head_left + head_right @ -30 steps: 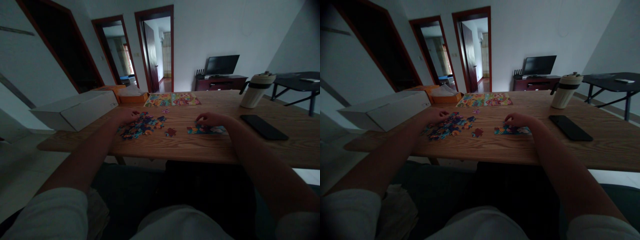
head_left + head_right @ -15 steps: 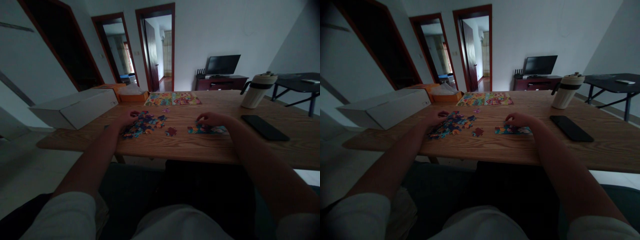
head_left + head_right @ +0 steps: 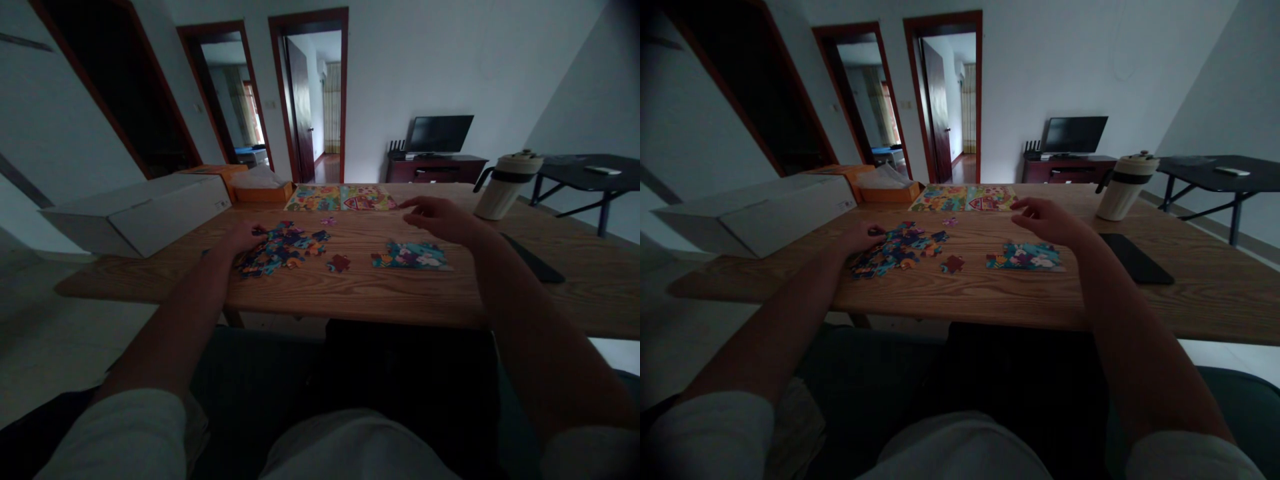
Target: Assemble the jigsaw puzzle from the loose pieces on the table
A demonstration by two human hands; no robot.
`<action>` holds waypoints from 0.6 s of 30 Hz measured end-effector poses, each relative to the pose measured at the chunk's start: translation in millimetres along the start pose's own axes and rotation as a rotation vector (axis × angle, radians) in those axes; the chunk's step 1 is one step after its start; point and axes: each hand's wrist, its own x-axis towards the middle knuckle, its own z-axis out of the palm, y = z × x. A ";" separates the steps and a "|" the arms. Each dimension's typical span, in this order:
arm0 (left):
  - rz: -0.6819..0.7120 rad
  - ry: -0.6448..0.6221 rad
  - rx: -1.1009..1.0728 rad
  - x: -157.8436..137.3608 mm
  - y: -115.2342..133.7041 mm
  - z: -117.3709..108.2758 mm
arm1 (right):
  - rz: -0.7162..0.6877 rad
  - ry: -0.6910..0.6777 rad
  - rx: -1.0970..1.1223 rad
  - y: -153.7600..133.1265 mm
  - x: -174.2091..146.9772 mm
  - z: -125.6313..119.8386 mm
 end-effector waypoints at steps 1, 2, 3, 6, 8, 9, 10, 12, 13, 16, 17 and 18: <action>0.006 -0.005 -0.006 0.0 0.0 -0.1 | -0.023 0.070 0.079 -9.4 -18.2 -4.9; 0.010 -0.011 -0.008 0.0 0.1 -0.3 | -0.040 0.137 0.172 -16.7 -41.2 -6.9; 0.011 -0.015 -0.006 0.0 0.4 -0.7 | -0.065 0.177 0.274 -20.8 -68.6 -5.6; 0.010 -0.003 0.017 0.8 1.3 -1.5 | -0.026 -0.099 0.455 -8.6 -163.6 20.6; 0.017 0.007 0.034 2.1 1.6 -1.4 | 0.178 -0.347 0.418 19.6 -220.6 54.6; 0.024 0.010 0.039 3.0 1.5 -1.1 | 0.283 -0.274 0.373 37.5 -243.0 74.8; 0.032 0.010 0.039 4.0 1.2 -0.5 | 0.362 -0.080 0.310 56.1 -260.3 96.1; 0.034 0.007 0.027 6.4 -0.1 0.8 | 0.489 0.480 0.113 90.3 -280.6 138.3; 0.030 0.005 0.016 7.5 -1.2 1.5 | 0.536 0.604 0.055 103.9 -284.8 157.4; 0.010 0.005 0.014 9.8 -4.7 2.9 | 0.612 0.612 0.219 126.1 -285.5 198.9; 0.004 0.009 0.024 9.9 -5.4 2.9 | 0.629 0.613 0.267 128.6 -284.7 206.7; -0.001 0.012 0.037 9.6 -5.8 2.7 | 0.637 0.614 0.295 129.8 -284.4 211.7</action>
